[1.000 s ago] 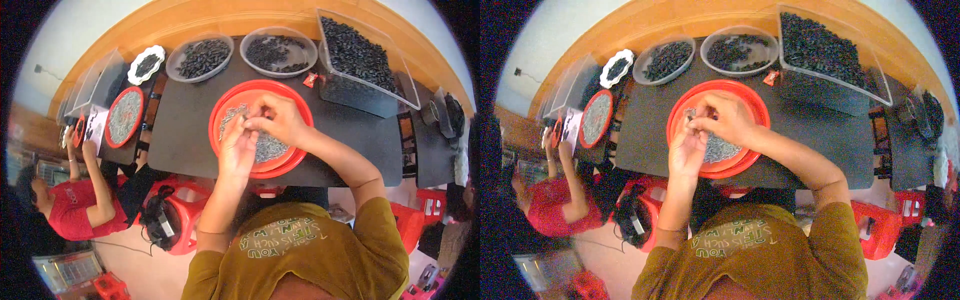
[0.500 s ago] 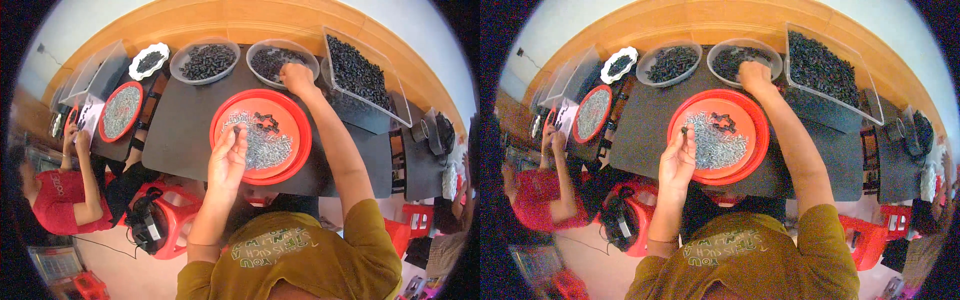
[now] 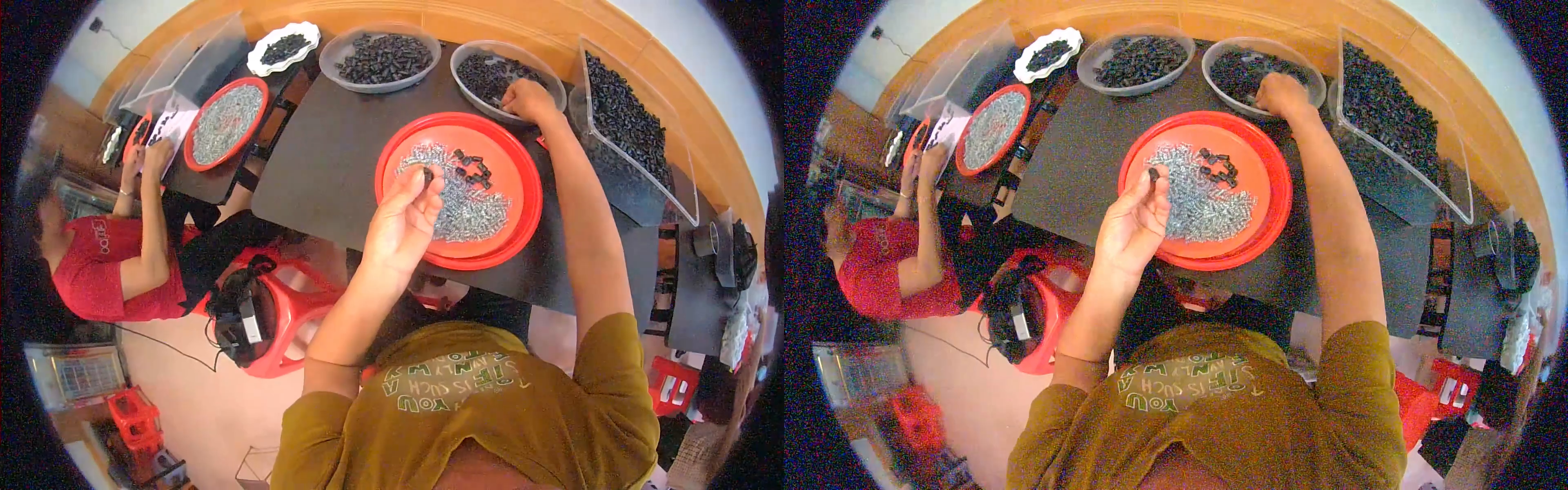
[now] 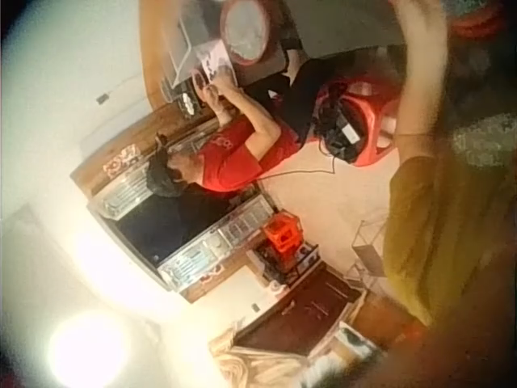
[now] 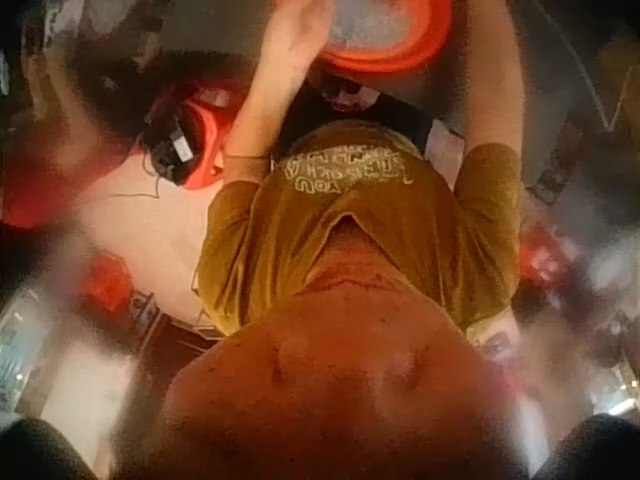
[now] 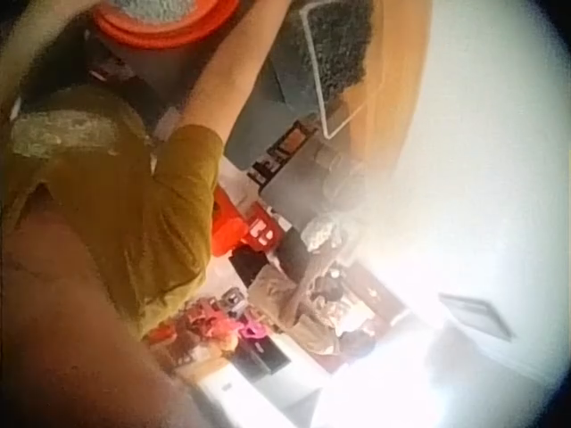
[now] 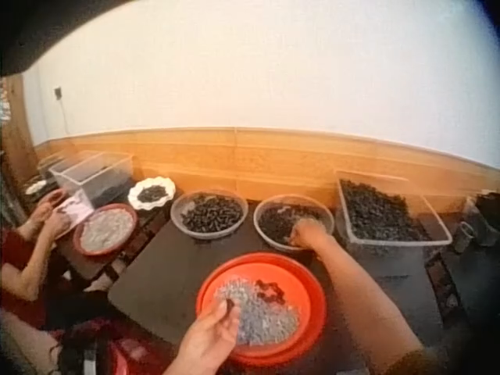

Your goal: The person assembles small components by picking up black plastic pieces and screws from trays on the table and inserting the screws into the black plastic pieces by hand.

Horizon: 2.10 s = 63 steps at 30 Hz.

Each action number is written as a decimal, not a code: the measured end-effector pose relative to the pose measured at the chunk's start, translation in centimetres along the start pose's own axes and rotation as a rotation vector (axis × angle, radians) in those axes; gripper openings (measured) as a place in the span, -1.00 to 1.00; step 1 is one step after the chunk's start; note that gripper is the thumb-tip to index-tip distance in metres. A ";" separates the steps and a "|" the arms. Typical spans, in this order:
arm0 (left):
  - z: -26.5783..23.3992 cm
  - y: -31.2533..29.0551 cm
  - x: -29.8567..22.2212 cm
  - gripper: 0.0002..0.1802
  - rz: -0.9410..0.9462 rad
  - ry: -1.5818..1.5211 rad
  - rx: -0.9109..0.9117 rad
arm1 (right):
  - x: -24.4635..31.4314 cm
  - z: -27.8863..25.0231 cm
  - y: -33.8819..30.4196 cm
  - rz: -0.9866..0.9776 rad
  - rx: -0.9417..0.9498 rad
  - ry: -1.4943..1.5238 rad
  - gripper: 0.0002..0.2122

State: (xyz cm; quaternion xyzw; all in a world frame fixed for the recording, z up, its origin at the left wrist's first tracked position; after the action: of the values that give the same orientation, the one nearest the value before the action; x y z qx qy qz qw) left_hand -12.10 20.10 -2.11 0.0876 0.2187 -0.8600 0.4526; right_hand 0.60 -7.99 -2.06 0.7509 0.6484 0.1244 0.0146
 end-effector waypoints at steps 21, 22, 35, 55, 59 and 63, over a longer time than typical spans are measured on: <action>0.2 1.0 1.9 -0.81 -0.048 0.007 0.010 | 7.4 -6.1 -7.5 0.101 -0.051 1.336 -0.81; 0.1 1.1 2.0 -0.81 -0.058 0.011 -0.011 | 8.4 -6.4 -8.5 0.069 -0.011 1.385 -0.80; 2.1 1.4 1.6 -0.83 0.089 0.094 0.002 | 13.4 -6.4 -14.8 -0.074 0.083 1.615 -0.82; 4.6 0.9 2.0 -0.84 0.308 0.014 0.158 | 14.2 -5.0 -15.7 0.079 0.009 1.925 -0.92; 5.0 0.4 1.7 -0.84 0.305 0.024 0.104 | 14.1 -5.2 -15.7 0.070 -0.036 1.822 -0.92; 5.5 0.0 1.7 -0.82 0.310 0.031 0.128 | 14.1 -5.3 -15.8 0.064 -0.059 1.758 -0.93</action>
State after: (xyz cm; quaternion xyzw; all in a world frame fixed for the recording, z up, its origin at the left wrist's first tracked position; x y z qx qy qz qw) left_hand -12.80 16.35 2.18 0.1622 0.1543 -0.7905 0.5701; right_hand -13.97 7.53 2.52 0.4003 0.3999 0.6745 -0.4742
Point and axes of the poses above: each hand's wrist, its own y-axis towards the middle knuckle, its own z-axis out of the palm, x = y × z, the point moved 6 cm from there along y, towards the middle knuckle, and after that the axes turned 7 degrees about -x, right-handed, at the moved point
